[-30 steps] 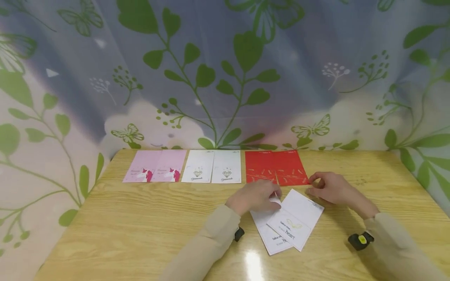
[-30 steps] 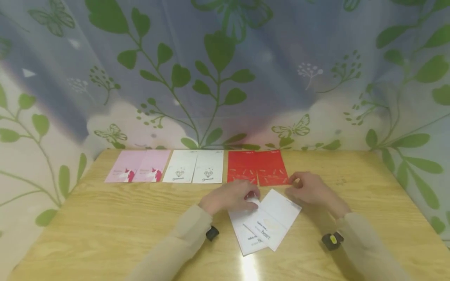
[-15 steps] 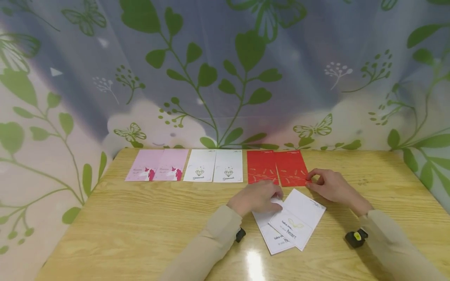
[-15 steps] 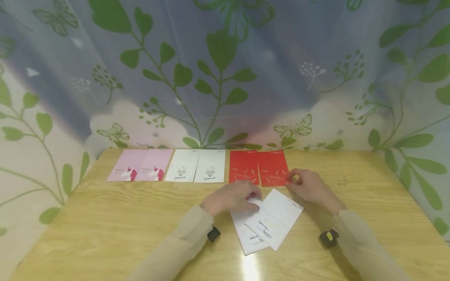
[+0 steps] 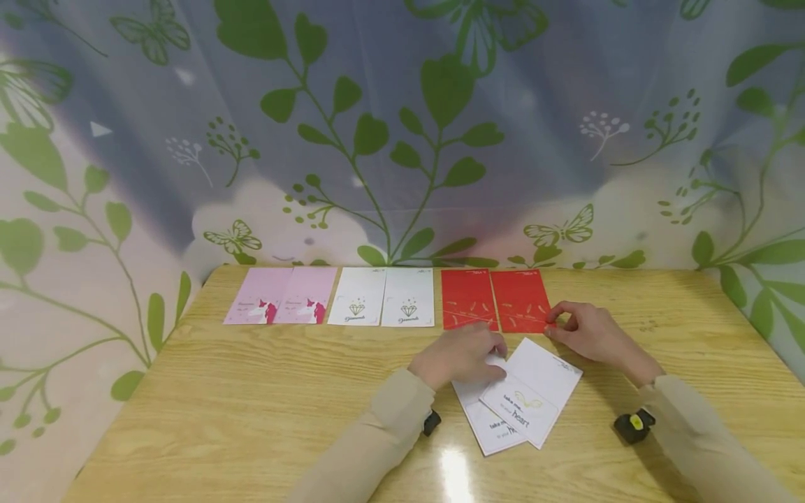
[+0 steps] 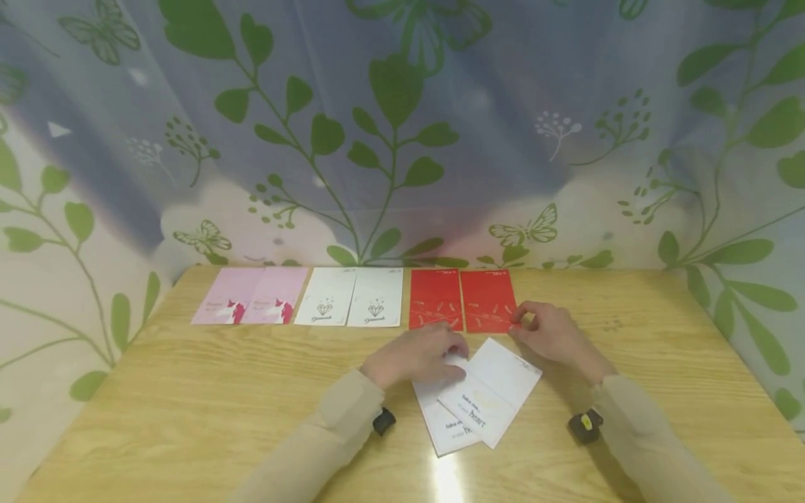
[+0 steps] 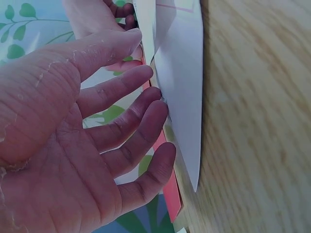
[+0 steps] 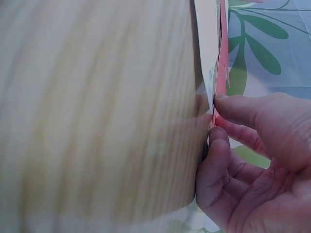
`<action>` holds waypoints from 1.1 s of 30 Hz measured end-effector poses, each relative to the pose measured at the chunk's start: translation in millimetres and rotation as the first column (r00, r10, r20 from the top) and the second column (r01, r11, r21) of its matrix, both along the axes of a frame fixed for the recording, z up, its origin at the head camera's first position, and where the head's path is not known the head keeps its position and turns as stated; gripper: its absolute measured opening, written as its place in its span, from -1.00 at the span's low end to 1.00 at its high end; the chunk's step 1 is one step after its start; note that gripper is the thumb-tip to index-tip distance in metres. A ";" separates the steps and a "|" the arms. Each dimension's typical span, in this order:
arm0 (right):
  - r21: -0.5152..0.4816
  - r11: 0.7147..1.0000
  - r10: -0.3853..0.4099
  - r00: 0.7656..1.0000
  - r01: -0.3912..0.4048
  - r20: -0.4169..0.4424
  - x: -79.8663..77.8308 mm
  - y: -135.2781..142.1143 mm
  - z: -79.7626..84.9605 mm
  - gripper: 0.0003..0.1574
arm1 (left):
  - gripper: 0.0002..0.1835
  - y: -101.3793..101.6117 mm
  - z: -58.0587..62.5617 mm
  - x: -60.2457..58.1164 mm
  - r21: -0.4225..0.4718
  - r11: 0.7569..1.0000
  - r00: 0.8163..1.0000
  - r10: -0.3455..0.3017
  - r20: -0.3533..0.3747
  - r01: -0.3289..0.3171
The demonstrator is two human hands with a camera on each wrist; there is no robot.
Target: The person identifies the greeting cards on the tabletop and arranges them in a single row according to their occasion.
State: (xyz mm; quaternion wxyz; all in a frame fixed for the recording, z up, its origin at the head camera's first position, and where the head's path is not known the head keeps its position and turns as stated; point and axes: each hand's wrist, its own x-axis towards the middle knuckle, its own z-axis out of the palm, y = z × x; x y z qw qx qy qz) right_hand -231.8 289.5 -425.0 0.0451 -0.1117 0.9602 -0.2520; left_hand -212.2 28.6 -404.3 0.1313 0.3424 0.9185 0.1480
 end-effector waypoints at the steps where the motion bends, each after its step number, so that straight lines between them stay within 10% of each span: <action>1: -0.002 1.000 0.001 1.000 -0.001 0.000 0.1 -0.1 0.0 -0.75 | -0.69 0.1 -0.2 0.3 -0.001 1.000 1.000 0.000 -0.002 0.000; 33: -0.004 1.000 -0.011 0.996 0.011 0.089 12.3 2.5 9.7 -0.58 | -0.31 14.5 3.0 25.6 -0.137 0.985 0.994 0.104 -0.038 -0.108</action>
